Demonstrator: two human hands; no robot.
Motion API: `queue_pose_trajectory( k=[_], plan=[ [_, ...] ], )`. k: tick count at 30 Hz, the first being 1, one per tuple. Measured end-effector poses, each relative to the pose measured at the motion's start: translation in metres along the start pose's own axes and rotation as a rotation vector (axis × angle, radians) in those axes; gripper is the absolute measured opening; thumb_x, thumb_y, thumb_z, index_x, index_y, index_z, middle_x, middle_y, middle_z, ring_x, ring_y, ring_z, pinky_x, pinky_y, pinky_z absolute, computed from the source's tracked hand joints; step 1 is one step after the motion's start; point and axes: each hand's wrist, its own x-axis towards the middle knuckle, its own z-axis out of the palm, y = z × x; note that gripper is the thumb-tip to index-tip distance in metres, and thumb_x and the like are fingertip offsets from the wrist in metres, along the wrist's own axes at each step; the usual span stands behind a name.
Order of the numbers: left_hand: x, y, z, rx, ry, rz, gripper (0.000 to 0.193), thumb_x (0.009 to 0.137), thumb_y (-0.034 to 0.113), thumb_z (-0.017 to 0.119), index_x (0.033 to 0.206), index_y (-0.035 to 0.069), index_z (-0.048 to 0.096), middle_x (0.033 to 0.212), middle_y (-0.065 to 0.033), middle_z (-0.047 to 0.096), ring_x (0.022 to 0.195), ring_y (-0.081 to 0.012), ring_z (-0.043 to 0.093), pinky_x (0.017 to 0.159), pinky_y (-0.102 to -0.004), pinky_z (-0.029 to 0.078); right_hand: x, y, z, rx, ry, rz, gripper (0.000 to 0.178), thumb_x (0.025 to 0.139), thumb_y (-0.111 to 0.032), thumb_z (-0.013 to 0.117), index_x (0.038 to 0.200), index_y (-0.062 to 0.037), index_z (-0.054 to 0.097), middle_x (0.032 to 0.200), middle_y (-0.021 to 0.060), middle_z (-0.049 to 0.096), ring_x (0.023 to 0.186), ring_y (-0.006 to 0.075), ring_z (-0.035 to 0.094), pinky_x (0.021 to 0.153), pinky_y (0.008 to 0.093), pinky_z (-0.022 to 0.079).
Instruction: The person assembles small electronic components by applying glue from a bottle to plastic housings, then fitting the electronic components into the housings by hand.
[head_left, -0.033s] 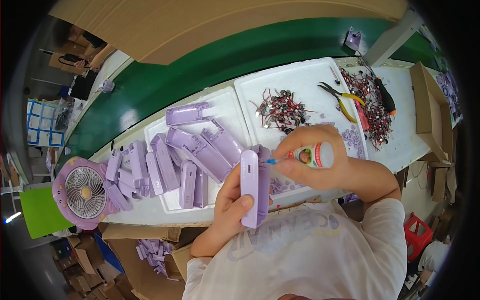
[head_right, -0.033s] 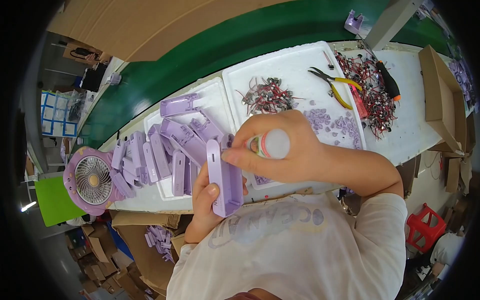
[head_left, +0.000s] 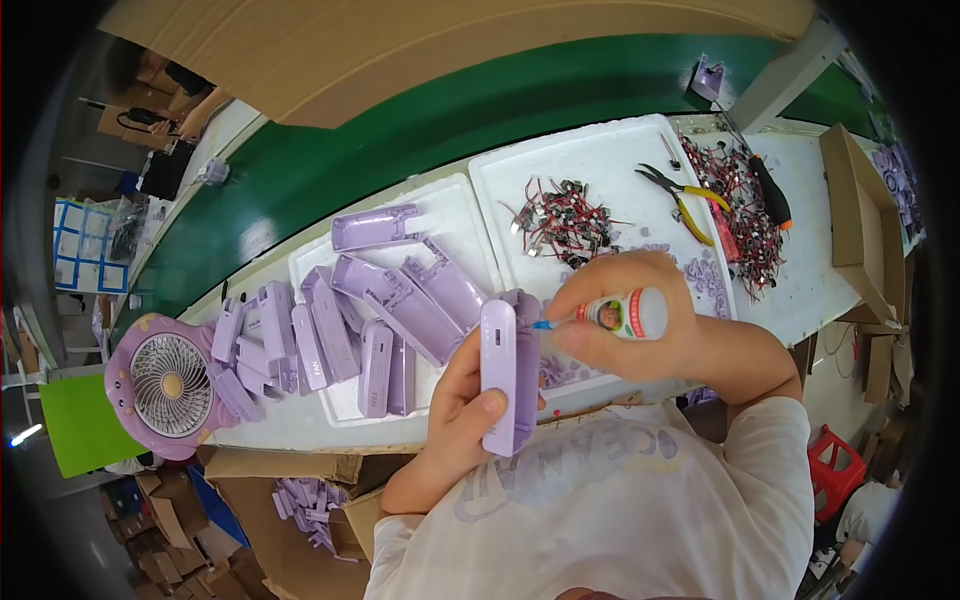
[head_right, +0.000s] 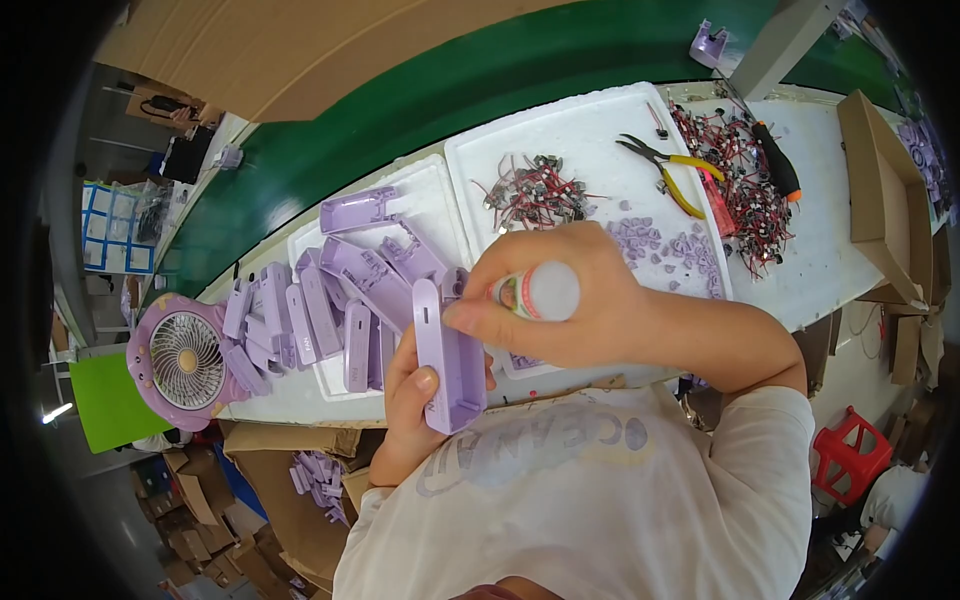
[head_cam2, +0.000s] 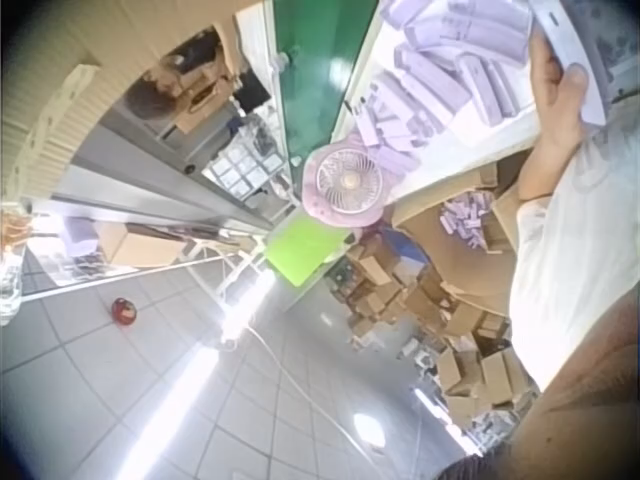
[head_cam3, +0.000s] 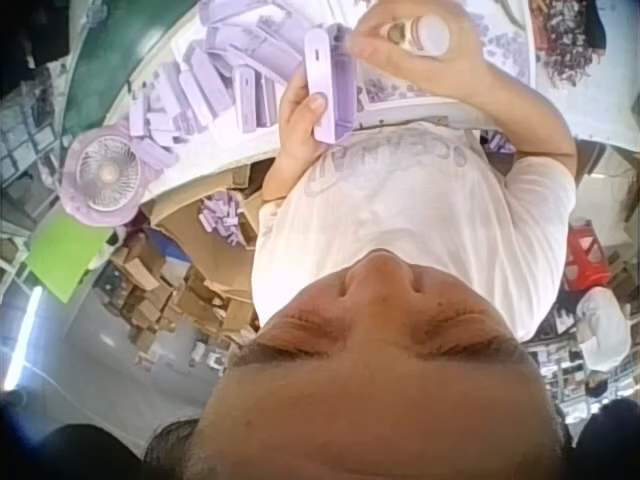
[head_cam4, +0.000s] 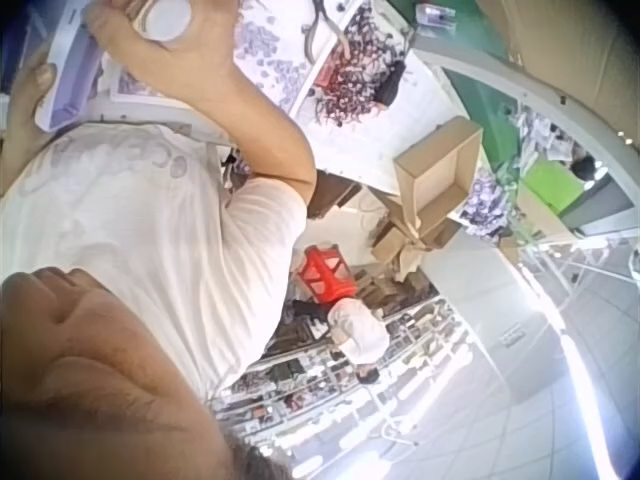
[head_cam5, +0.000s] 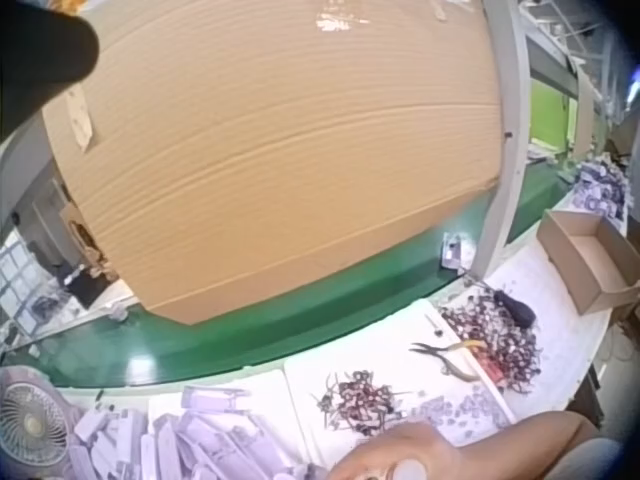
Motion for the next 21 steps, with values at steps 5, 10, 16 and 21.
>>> queue_pose_trajectory(
  k=[5,10,16,21],
  plan=[
    [0.0,-0.001,0.001,-0.01,0.03,0.003,0.071,0.081,0.031,0.059,0.137,0.001,0.025,0.103,-0.0135,0.055,0.084,-0.0178,0.059,0.073,-0.0297,0.05,0.001,-0.002,0.0,0.016,0.004,-0.035,0.013,0.072,-0.008,0.069,0.081,0.0002,0.063,0.073,0.0097,0.065,0.062,0.0156,0.062,0.056,0.025,0.047],
    [0.001,0.004,0.01,-0.034,0.13,0.073,0.067,0.084,0.028,0.055,0.14,0.01,0.021,0.11,-0.0142,0.052,0.088,-0.022,0.058,0.068,-0.033,0.051,0.02,-0.003,-0.026,-0.211,0.13,0.066,0.015,0.076,-0.016,0.07,0.078,-0.0029,0.062,0.069,0.0074,0.062,0.061,0.0154,0.057,0.059,0.026,0.044],
    [0.002,-0.006,-0.005,-0.192,0.221,-0.002,0.056,0.089,0.043,0.042,0.139,0.026,0.023,0.107,-0.0185,0.051,0.073,-0.0246,0.057,0.05,-0.0289,0.047,0.04,0.081,-0.104,-0.983,0.133,0.063,0.025,0.073,-0.003,0.061,0.097,-0.0059,0.058,0.087,0.0142,0.059,0.081,0.0303,0.057,0.07,0.0372,0.046],
    [0.004,-0.007,-0.019,-0.388,0.005,0.052,0.056,0.087,0.058,0.035,0.134,0.028,0.029,0.086,-0.017,0.051,0.053,-0.0202,0.049,0.034,-0.0254,0.037,0.033,0.086,-0.101,-1.277,-0.003,0.278,0.036,0.07,0.006,0.052,0.104,-0.0054,0.056,0.089,0.0153,0.055,0.087,0.0324,0.054,0.075,0.0384,0.044]
  ],
)
